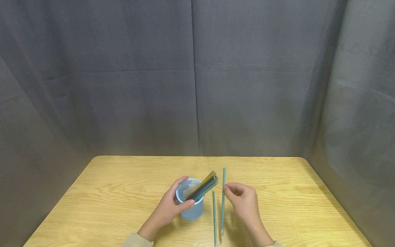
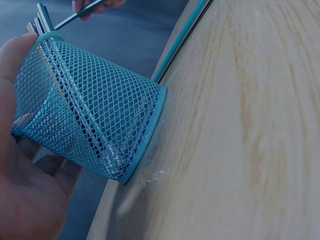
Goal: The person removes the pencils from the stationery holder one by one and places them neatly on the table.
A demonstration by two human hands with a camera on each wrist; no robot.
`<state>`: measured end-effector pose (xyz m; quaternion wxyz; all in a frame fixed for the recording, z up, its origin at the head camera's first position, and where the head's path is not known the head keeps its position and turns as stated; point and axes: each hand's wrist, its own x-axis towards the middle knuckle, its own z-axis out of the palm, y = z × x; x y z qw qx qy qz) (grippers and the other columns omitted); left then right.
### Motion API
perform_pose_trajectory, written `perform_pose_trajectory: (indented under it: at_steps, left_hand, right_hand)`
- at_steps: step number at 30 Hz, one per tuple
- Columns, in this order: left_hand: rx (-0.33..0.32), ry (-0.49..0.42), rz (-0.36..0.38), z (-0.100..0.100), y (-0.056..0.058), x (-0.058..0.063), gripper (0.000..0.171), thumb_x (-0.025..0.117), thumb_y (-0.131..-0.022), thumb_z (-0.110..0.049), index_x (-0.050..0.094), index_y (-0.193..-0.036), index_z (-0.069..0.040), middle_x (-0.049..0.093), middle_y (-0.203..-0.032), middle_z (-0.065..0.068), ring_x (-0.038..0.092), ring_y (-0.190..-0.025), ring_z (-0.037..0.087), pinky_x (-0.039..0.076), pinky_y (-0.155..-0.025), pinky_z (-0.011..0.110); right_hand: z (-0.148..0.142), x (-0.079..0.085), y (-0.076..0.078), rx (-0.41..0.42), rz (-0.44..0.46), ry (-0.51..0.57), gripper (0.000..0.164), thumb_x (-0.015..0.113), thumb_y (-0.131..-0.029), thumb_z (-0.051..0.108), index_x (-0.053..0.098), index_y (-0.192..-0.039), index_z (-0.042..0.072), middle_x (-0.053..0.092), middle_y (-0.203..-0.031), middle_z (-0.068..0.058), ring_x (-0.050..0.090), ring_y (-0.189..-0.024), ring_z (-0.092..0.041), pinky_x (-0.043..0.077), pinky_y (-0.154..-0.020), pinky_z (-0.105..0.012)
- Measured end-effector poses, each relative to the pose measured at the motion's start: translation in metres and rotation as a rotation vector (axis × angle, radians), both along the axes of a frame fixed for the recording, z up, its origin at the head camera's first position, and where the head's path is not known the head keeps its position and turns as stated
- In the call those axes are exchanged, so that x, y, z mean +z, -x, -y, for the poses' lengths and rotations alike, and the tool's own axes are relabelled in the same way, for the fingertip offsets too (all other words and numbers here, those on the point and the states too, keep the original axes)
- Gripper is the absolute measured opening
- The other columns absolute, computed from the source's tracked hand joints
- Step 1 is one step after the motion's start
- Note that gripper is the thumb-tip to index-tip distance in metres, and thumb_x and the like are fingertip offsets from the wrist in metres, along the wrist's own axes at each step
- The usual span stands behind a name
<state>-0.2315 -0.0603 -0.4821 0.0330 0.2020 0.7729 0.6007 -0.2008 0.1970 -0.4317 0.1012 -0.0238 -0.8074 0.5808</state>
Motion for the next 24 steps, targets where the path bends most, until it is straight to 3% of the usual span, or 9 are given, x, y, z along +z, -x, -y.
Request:
perform_pose_trajectory:
  at_steps: [12, 24]
  left_hand:
    - [0.001, 0.002, 0.011, 0.000, -0.001, 0.002, 0.075, 0.076, -0.087, -0.041, 0.034, -0.149, -0.042, 0.054, -0.133, 0.006, 0.054, -0.116, 0.021, 0.043, -0.096, 0.049]
    - [0.000, 0.004, -0.001, 0.000, -0.001, 0.001, 0.074, 0.075, -0.087, -0.040, 0.034, -0.149, -0.041, 0.054, -0.133, 0.008, 0.053, -0.119, 0.025, 0.043, -0.096, 0.053]
  right_hand:
    - [0.001, -0.012, 0.005, 0.013, 0.042, -0.047, 0.019, 0.072, -0.092, 0.015, 0.076, -0.099, -0.002, 0.073, -0.091, -0.007, 0.066, -0.082, -0.013, 0.051, -0.074, -0.026]
    - [0.002, -0.021, 0.008, 0.018, 0.088, -0.107, 0.015, 0.071, -0.092, 0.014, 0.077, -0.095, 0.001, 0.072, -0.089, -0.003, 0.064, -0.084, -0.015, 0.050, -0.075, -0.031]
